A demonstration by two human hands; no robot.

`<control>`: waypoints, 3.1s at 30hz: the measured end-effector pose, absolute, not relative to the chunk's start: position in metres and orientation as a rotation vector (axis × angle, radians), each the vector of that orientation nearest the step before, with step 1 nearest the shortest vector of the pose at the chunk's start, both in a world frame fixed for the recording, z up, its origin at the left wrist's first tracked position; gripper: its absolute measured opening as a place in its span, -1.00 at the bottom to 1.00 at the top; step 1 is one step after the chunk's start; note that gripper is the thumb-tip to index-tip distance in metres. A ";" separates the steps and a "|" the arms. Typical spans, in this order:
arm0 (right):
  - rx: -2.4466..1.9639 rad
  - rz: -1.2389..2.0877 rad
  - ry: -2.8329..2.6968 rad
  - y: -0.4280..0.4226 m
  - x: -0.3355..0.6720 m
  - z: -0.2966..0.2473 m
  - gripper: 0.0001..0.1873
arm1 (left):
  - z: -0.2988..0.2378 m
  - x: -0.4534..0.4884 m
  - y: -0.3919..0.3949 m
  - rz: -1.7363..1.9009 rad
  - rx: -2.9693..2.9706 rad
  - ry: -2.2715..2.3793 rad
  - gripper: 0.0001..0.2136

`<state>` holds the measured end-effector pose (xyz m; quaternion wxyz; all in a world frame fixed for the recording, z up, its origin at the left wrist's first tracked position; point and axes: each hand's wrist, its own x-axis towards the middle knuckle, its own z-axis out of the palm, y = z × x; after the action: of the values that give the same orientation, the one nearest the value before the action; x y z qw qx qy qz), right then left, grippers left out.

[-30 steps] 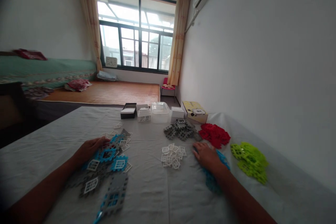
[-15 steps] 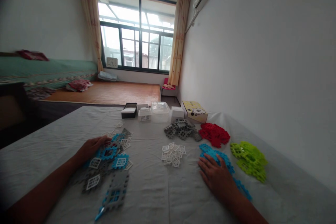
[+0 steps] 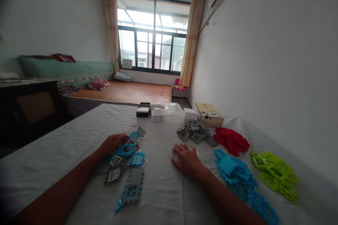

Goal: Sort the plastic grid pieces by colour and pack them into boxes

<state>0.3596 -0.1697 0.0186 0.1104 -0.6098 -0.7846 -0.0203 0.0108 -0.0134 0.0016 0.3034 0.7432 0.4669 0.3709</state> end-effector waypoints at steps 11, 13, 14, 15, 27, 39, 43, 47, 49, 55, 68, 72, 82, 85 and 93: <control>-1.728 -0.152 -2.257 -0.162 0.355 0.013 -0.65 | 0.000 0.057 -0.036 0.915 2.036 1.001 -0.52; -1.559 0.038 -2.318 -0.158 0.326 0.025 -0.66 | 0.004 0.064 -0.043 0.884 2.013 0.894 -0.54; -1.491 0.141 -2.326 -0.156 0.314 0.028 -0.67 | 0.005 0.064 -0.044 0.879 1.999 0.862 -0.55; -1.441 0.234 -2.316 -0.154 0.304 0.030 -0.68 | 0.006 0.063 -0.043 0.894 1.988 0.850 -0.55; -1.330 0.553 -1.924 -0.148 0.298 0.002 -0.63 | -0.008 0.029 -0.017 0.999 2.025 1.205 -0.55; -1.021 0.363 -2.443 -0.145 0.302 0.010 -0.73 | -0.005 0.029 -0.019 0.945 2.020 1.233 -0.56; -1.181 0.518 -2.380 -0.150 0.310 0.016 -0.47 | -0.003 0.029 -0.021 0.929 2.049 1.238 -0.57; -1.196 0.674 -2.387 -0.151 0.322 0.014 -0.22 | -0.004 0.029 -0.021 0.896 2.063 1.236 -0.57; -1.212 0.584 -2.332 -0.149 0.324 0.011 -0.26 | -0.004 0.028 -0.021 0.883 2.066 1.242 -0.57; -1.131 -0.237 -2.470 -0.152 0.314 0.016 -0.30 | -0.003 0.028 -0.021 0.898 2.079 1.230 -0.58; -1.250 -0.142 -2.100 -0.136 0.321 -0.005 -0.43 | -0.005 0.027 -0.023 0.849 2.121 1.232 -0.59; -1.346 0.137 -2.176 -0.143 0.315 0.003 -0.73 | -0.005 0.026 -0.023 0.847 2.111 1.220 -0.59; -1.419 0.078 -2.444 -0.156 0.295 0.002 -0.67 | -0.004 0.026 -0.024 0.833 2.162 1.211 -0.59; -1.410 0.149 -2.452 -0.160 0.294 0.010 -0.71 | -0.005 0.026 -0.023 0.829 2.185 1.197 -0.59; -1.377 0.371 -2.397 -0.165 0.294 0.019 -0.89 | -0.006 0.025 -0.021 0.828 2.204 1.198 -0.60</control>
<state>0.2938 -0.1655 0.0186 0.1751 -0.4860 -0.8462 0.1309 0.0245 -0.0213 -0.0064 0.2476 0.8084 0.4393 0.3036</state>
